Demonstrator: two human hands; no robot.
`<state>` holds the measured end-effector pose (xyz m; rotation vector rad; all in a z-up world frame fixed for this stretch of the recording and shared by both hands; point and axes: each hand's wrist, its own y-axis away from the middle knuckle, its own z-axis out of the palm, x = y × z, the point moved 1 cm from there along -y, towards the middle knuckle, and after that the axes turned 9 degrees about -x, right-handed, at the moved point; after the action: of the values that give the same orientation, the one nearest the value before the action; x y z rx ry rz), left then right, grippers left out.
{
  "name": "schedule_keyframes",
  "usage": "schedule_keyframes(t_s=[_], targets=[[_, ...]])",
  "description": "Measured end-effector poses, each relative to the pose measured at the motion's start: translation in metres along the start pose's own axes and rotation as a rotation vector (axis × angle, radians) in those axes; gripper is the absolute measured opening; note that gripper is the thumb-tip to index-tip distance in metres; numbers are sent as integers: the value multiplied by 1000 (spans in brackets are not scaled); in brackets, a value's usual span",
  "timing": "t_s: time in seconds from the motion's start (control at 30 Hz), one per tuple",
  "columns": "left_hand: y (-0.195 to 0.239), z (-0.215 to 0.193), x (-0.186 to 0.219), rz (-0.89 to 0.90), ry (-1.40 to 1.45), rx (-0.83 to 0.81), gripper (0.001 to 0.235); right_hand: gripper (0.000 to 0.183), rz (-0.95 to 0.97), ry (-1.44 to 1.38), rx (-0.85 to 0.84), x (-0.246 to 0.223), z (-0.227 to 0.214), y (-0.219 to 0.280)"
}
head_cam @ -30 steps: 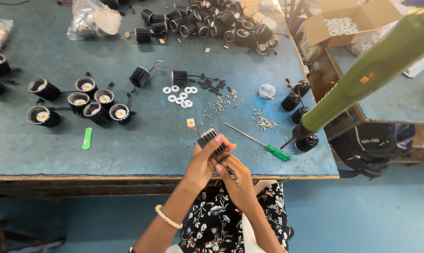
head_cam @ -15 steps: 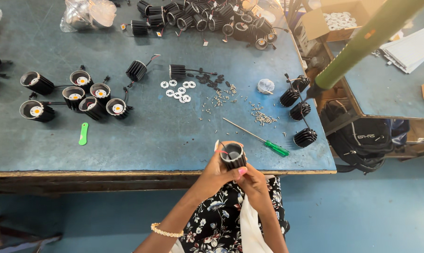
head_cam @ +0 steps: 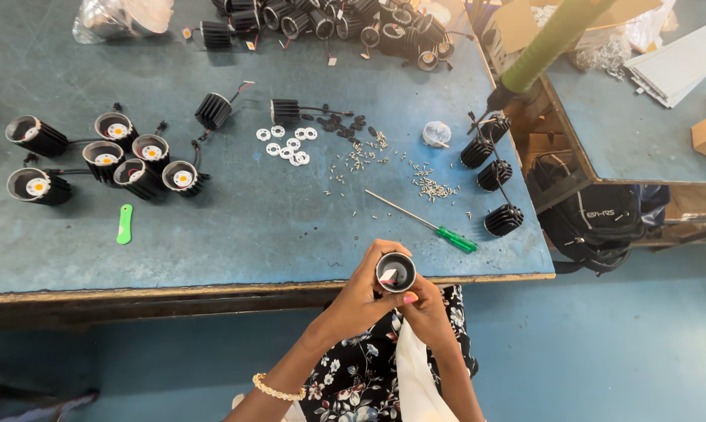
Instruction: The person assembles an LED light fixture by placing internal components into a black housing, threading wires, and using an electric screwdriver to secure the assembly.
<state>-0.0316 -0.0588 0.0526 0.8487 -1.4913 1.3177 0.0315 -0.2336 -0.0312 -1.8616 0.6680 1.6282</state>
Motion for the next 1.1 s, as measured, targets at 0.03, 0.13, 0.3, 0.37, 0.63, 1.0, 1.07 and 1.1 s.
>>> schedule_keyframes(t_s=[0.03, 0.13, 0.3, 0.37, 0.63, 1.0, 1.07, 1.1], targets=[[0, -1, -1, 17, -31, 6, 53, 30, 14, 2, -5, -6, 0, -3], [-1, -6, -7, 50, -123, 26, 53, 32, 131, 41, 53, -40, -8, -8], [-8, -15, -24, -75, -159, -6, 55, 30, -200, 401, 89, -117, -16, -4], [-13, -16, -30, 6, -276, -22, 59, 31, -179, 554, 27, -132, -12, -7], [-22, -23, -40, -120, -341, -2, 66, 16, -50, 648, 64, -127, -8, -34], [-26, -16, -39, -43, -534, 66, 73, 19, 140, 508, 101, -96, -22, -54], [-28, -18, -38, -55, -526, 87, 71, 19, 77, 470, 100, -94, -27, -57], [-31, -19, -39, -95, -547, 94, 72, 19, 91, 456, 112, -92, -28, -60]])
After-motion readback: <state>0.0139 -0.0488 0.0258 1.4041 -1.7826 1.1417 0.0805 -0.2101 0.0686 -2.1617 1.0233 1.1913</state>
